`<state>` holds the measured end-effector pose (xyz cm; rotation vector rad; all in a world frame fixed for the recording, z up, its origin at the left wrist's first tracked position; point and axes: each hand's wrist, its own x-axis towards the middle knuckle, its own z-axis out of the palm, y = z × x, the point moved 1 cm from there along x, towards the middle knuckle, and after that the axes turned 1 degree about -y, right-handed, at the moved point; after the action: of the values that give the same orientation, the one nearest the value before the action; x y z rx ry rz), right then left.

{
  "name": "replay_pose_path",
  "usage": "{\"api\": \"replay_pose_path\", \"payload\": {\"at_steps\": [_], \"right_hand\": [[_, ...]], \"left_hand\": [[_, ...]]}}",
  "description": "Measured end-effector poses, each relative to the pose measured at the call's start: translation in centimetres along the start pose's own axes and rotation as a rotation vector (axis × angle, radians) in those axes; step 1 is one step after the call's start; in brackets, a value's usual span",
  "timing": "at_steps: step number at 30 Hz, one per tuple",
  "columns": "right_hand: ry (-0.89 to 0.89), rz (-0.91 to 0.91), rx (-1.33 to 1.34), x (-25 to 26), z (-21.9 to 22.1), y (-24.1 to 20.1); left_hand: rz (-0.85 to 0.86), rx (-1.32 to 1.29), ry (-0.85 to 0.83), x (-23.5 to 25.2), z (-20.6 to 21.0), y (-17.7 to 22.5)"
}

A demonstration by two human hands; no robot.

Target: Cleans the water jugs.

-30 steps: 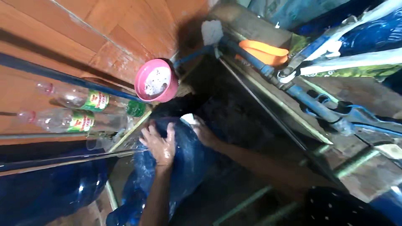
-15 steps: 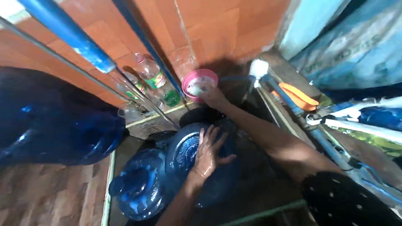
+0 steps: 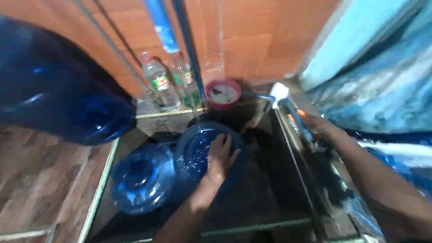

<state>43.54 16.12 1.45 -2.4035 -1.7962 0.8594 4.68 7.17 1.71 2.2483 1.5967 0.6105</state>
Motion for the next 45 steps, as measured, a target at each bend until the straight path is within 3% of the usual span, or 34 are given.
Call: {"api": "replay_pose_path", "payload": {"at_steps": [2,4,7,9,11,12,14,15,17,19,22,25,29,30,34,37,39,43,45], "right_hand": [[0.099,0.082,-0.158,-1.3,0.2,0.6],[0.266,0.187,-0.236,-2.5,-0.1,-1.0],[0.444,0.082,-0.029,-5.2,-1.5,-6.3],[0.411,-0.105,0.132,-7.3,-0.9,-12.1],[0.297,-0.259,0.129,-9.5,2.2,-18.6],[0.232,-0.322,0.034,-10.5,4.3,-21.3],[0.172,-0.403,-0.178,-11.9,8.0,-24.7],[0.178,-0.412,-0.221,-12.1,8.7,-25.6],[0.149,-0.324,-0.23,-11.7,8.7,-27.1],[0.171,-0.226,-0.176,-10.4,8.7,-28.6],[0.133,-0.267,-0.056,-11.8,10.3,-31.3],[0.07,-0.433,-0.002,-14.4,11.4,-29.6],[0.245,-0.068,-0.08,-12.1,8.7,-24.0],[0.245,-0.036,-0.067,-12.7,8.9,-24.3],[0.196,-0.302,0.16,-16.3,13.3,-27.6],[0.251,-0.143,0.115,-13.4,11.0,-24.9],[0.259,-0.065,0.096,-13.6,10.7,-25.3],[0.163,-0.33,0.145,-16.4,13.8,-28.5],[0.218,-0.211,0.099,-14.5,11.8,-27.1]], "left_hand": [[-0.007,-0.008,-0.129,-1.0,0.2,0.5],[0.008,-0.011,-0.152,-1.8,0.4,1.0],[0.012,-0.06,-0.161,-2.0,0.7,1.5],[0.008,-0.09,-0.216,-1.5,0.5,1.8],[-0.017,-0.073,-0.286,-1.4,-0.5,2.0],[-0.055,-0.063,-0.218,-2.1,-1.2,1.6],[-0.227,-0.057,0.096,-4.4,-2.4,-1.2],[-0.393,-0.103,0.16,-5.2,-3.3,-3.1],[-0.701,-0.483,0.053,-6.1,-4.5,-6.1],[-0.759,-0.802,0.066,-6.0,-3.9,-6.3],[-0.746,-0.796,0.022,-4.6,-3.4,-4.3],[-0.628,-0.773,0.047,-5.6,-2.1,-5.2],[-0.522,-0.8,0.102,-8.1,-0.1,-4.7],[-0.522,-0.792,0.074,-8.1,-0.1,-4.2],[-0.521,-0.817,0.087,-7.4,-0.5,-5.5],[-0.504,-0.839,0.07,-7.8,-0.8,-6.6],[-0.524,-0.819,0.005,-7.7,-1.5,-5.9],[-0.456,-0.859,0.11,-7.7,-1.2,-7.9],[-0.444,-0.858,0.068,-8.2,-1.6,-8.3]]}}
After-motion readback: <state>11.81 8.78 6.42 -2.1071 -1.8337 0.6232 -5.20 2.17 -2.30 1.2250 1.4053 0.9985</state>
